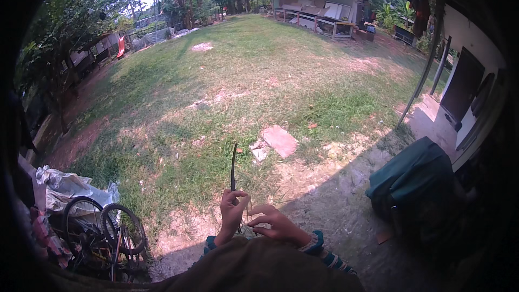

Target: The person ties thin black cords into loops on a wooden workbench, then moves outside to continue tying and arranging the cords. The person handles the cords by hand without using tools.

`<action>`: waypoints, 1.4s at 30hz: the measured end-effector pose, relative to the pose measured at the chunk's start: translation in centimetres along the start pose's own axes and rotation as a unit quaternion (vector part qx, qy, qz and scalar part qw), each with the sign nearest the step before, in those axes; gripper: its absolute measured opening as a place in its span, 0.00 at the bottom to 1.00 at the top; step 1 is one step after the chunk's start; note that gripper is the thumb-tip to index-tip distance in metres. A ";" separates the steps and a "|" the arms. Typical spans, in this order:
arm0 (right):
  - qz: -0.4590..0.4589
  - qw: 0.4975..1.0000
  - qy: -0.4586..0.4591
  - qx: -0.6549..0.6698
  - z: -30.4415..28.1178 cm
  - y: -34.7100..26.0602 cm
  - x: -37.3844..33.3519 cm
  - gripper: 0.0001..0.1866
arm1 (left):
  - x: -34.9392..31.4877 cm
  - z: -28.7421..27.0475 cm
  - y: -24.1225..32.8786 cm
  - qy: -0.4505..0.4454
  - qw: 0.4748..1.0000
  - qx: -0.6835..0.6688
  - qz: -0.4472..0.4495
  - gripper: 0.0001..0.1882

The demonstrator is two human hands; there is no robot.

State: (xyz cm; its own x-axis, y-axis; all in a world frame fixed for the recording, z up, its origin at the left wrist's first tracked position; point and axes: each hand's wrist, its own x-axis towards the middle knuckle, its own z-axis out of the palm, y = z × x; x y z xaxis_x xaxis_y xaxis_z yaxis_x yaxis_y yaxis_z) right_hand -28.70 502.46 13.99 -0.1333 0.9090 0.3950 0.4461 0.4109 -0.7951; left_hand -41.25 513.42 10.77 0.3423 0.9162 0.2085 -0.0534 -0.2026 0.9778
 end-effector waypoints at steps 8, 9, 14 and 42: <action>0.035 0.997 0.071 0.011 -1.0 -0.6 -0.2 0.08 | 0.0 0.0 -0.7 -0.108 0.994 -0.006 0.031 0.05; 0.063 0.993 0.100 0.026 -1.2 -0.4 -0.4 0.08 | 0.0 0.0 -0.3 -0.136 0.990 -0.016 0.018 0.05; 0.158 0.930 0.331 -0.018 -1.6 1.1 -0.9 0.09 | 0.7 -0.2 -0.5 -0.278 0.933 0.048 0.223 0.06; 0.040 0.998 0.019 0.036 0.4 0.2 0.5 0.07 | 0.9 -1.2 -0.1 0.019 1.000 0.013 0.010 0.06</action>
State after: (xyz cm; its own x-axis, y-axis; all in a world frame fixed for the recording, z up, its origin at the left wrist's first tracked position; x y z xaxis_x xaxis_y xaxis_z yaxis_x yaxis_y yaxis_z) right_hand -29.03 503.02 13.86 -0.0663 0.9362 0.3452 0.3896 0.3427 -0.8548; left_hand -42.05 514.70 10.91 0.3058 0.9243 0.2286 -0.0348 -0.2290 0.9728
